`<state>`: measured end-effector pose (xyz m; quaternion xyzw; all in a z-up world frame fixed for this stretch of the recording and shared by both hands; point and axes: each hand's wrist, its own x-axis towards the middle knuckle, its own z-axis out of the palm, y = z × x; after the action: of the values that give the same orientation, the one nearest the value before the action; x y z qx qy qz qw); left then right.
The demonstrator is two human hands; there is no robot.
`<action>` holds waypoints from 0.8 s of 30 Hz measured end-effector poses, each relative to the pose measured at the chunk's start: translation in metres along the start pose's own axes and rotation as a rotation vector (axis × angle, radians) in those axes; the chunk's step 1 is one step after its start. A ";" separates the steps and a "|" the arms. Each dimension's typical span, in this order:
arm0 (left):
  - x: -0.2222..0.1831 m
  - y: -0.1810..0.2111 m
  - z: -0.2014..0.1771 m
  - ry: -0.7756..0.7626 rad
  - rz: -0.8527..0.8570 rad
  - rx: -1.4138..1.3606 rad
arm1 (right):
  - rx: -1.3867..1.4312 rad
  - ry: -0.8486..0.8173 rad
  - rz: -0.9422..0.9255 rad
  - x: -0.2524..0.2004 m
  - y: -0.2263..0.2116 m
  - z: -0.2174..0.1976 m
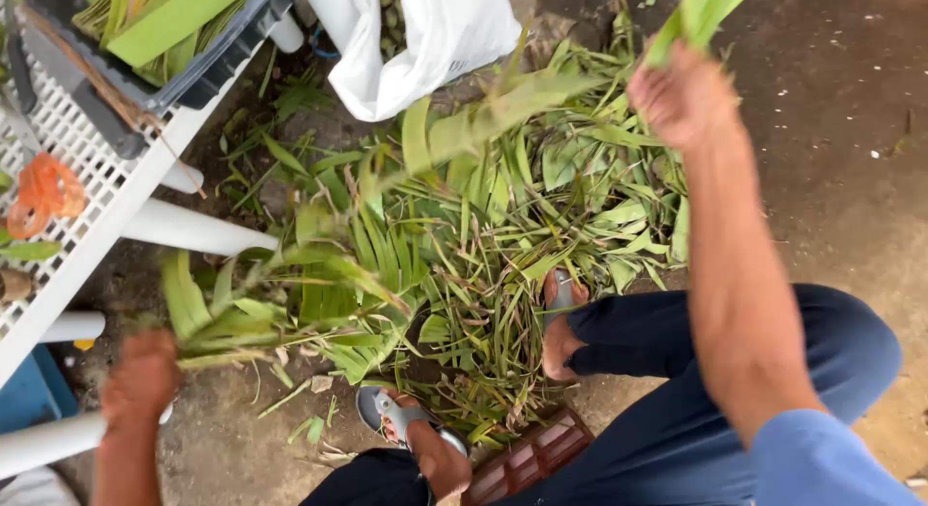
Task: The person is preparing green leaves by tearing them into smaller uniform sections and folding them into a stack.
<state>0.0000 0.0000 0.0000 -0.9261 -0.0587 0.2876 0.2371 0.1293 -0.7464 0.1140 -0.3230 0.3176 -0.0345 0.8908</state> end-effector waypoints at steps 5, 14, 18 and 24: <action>0.004 0.054 0.088 -0.353 0.007 0.081 | 0.030 0.245 0.352 0.029 0.094 -0.085; -0.085 0.229 -0.070 -0.384 -0.073 -0.719 | -0.059 0.118 0.319 0.043 0.179 -0.124; -0.166 0.307 -0.178 -0.549 0.364 -1.852 | -0.311 -0.120 0.316 -0.060 0.161 -0.036; -0.164 0.366 -0.178 -0.347 0.809 -2.669 | -0.613 -0.442 0.350 -0.138 0.173 -0.009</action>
<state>-0.0458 -0.4350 0.0382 -0.3565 -0.0452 0.1724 -0.9171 -0.0109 -0.5777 0.0808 -0.5140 0.1644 0.2837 0.7926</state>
